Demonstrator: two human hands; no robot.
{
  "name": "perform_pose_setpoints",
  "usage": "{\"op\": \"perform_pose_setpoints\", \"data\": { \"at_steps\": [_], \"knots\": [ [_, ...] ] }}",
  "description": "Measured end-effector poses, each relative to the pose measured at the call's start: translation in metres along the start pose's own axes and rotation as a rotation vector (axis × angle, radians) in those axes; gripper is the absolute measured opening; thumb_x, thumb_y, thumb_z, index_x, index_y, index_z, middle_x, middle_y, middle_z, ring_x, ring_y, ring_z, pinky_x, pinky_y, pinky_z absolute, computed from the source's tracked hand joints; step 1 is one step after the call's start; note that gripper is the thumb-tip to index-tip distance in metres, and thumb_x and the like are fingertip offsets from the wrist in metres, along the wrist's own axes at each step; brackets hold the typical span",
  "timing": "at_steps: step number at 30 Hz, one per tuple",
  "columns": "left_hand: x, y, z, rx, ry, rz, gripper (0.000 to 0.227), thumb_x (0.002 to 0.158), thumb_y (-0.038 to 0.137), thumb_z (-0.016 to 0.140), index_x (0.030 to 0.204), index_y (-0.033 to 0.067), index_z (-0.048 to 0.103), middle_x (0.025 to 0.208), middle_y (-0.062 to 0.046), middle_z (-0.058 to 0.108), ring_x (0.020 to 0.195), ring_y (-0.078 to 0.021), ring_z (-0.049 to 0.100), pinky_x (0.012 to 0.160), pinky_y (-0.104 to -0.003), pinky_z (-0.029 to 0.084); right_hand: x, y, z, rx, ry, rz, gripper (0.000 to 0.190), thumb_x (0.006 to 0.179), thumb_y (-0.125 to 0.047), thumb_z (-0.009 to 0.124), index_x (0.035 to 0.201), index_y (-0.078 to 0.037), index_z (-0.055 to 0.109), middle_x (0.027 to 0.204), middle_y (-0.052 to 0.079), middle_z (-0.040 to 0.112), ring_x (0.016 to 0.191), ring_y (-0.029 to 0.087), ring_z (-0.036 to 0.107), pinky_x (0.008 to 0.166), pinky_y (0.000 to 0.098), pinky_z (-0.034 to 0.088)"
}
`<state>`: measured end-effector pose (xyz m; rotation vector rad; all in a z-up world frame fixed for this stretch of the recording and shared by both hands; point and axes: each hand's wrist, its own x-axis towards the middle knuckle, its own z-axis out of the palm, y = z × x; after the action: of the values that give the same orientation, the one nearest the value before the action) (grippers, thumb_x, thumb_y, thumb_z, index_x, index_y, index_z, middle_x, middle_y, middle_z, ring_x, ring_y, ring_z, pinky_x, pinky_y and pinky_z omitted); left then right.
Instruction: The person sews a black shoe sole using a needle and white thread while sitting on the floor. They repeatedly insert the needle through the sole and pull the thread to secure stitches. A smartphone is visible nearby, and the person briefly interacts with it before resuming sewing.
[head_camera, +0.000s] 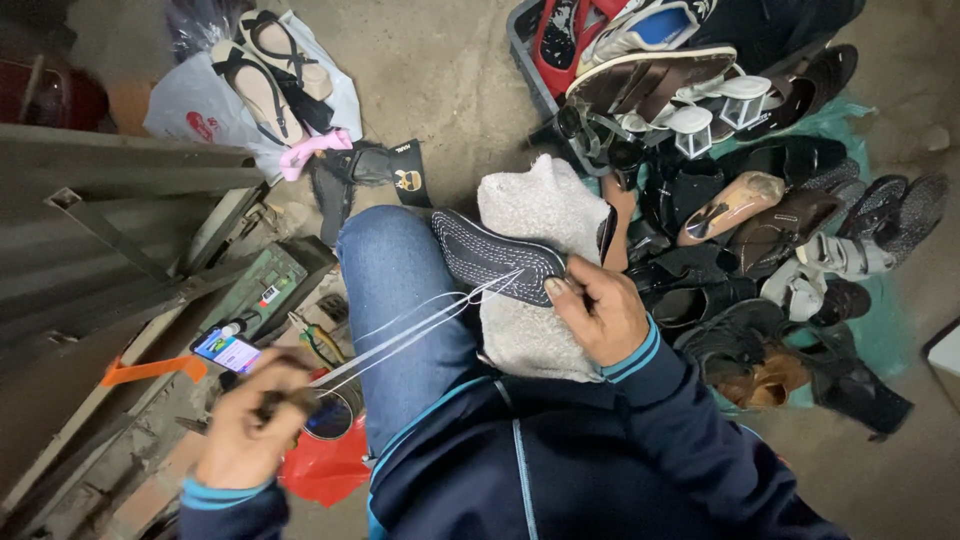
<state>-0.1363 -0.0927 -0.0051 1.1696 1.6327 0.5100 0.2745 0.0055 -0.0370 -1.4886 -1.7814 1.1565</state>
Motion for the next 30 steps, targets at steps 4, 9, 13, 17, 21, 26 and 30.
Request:
{"op": "perform_pose_setpoints", "data": {
  "at_steps": [4, 9, 13, 17, 21, 26, 30],
  "knots": [
    [-0.003, -0.016, -0.017, 0.578, 0.238, -0.361, 0.023, 0.088, 0.029, 0.064, 0.096, 0.0078, 0.071, 0.105, -0.011, 0.066, 0.098, -0.031, 0.065, 0.085, -0.049, 0.051, 0.001, 0.002, 0.001, 0.025, -0.008, 0.0, 0.034, 0.1, -0.028, 0.056, 0.074, -0.01, 0.043, 0.061, -0.002, 0.035, 0.054, 0.013, 0.033, 0.052, 0.0329, 0.03],
    [0.02, 0.014, 0.037, 0.529, 0.461, 0.31, 0.009, 0.095, 0.009, 0.061, 0.089, 0.0072, 0.054, 0.129, -0.018, 0.063, 0.099, -0.0356, 0.066, 0.07, -0.044, 0.053, -0.002, 0.001, 0.002, -0.005, -0.007, 0.03, 0.034, 0.099, -0.029, 0.056, 0.073, -0.011, 0.044, 0.06, -0.002, 0.038, 0.054, 0.014, 0.035, 0.053, 0.0333, 0.032],
    [0.056, 0.105, 0.109, 0.334, 0.401, 0.552, 0.017, 0.093, 0.007, 0.068, 0.108, 0.0011, 0.071, 0.115, -0.024, 0.069, 0.102, -0.0466, 0.07, 0.087, -0.051, 0.057, -0.008, 0.024, 0.004, 0.076, 0.043, -0.039, 0.037, 0.099, -0.028, 0.063, 0.07, -0.008, 0.052, 0.051, 0.009, 0.044, 0.046, 0.022, 0.049, 0.049, 0.0322, 0.044],
    [0.072, 0.095, 0.164, 0.367, 0.091, 0.384, 0.036, 0.089, 0.024, 0.066, 0.124, 0.0143, 0.066, 0.098, -0.014, 0.075, 0.087, -0.0407, 0.074, 0.071, -0.055, 0.058, -0.01, 0.027, 0.002, 0.059, 0.061, 0.036, 0.025, 0.097, -0.026, 0.067, 0.081, -0.007, 0.062, 0.055, 0.011, 0.048, 0.049, 0.024, 0.051, 0.052, 0.0353, 0.046],
    [0.063, 0.106, 0.182, 0.331, 0.147, 0.556, 0.017, 0.097, 0.029, 0.058, 0.1, 0.0276, 0.074, 0.062, 0.002, 0.067, 0.065, -0.0263, 0.073, 0.056, -0.037, 0.057, -0.01, 0.03, -0.008, 0.263, 0.028, 0.107, 0.025, 0.089, -0.026, 0.079, 0.093, -0.004, 0.067, 0.065, 0.0, 0.052, 0.064, 0.013, 0.051, 0.061, 0.0319, 0.048],
    [0.062, 0.102, 0.184, 0.232, 0.182, 0.656, 0.025, 0.095, 0.016, 0.058, 0.113, 0.0119, 0.075, 0.062, -0.008, 0.067, 0.059, -0.0305, 0.071, 0.05, -0.041, 0.055, -0.011, 0.117, -0.031, 0.499, 0.219, 0.365, 0.02, 0.097, -0.017, 0.075, 0.096, -0.002, 0.062, 0.066, 0.009, 0.056, 0.053, 0.017, 0.058, 0.054, 0.0307, 0.053],
    [0.064, 0.105, 0.184, 0.205, 0.19, 0.692, 0.028, 0.093, 0.012, 0.059, 0.116, 0.0075, 0.075, 0.061, -0.008, 0.068, 0.057, -0.0291, 0.07, 0.048, -0.039, 0.055, -0.012, 0.118, -0.035, 0.783, 0.453, 0.554, 0.018, 0.103, -0.022, 0.068, 0.092, -0.01, 0.061, 0.076, 0.009, 0.068, 0.07, 0.019, 0.072, 0.053, 0.0273, 0.061]
  ]
}}
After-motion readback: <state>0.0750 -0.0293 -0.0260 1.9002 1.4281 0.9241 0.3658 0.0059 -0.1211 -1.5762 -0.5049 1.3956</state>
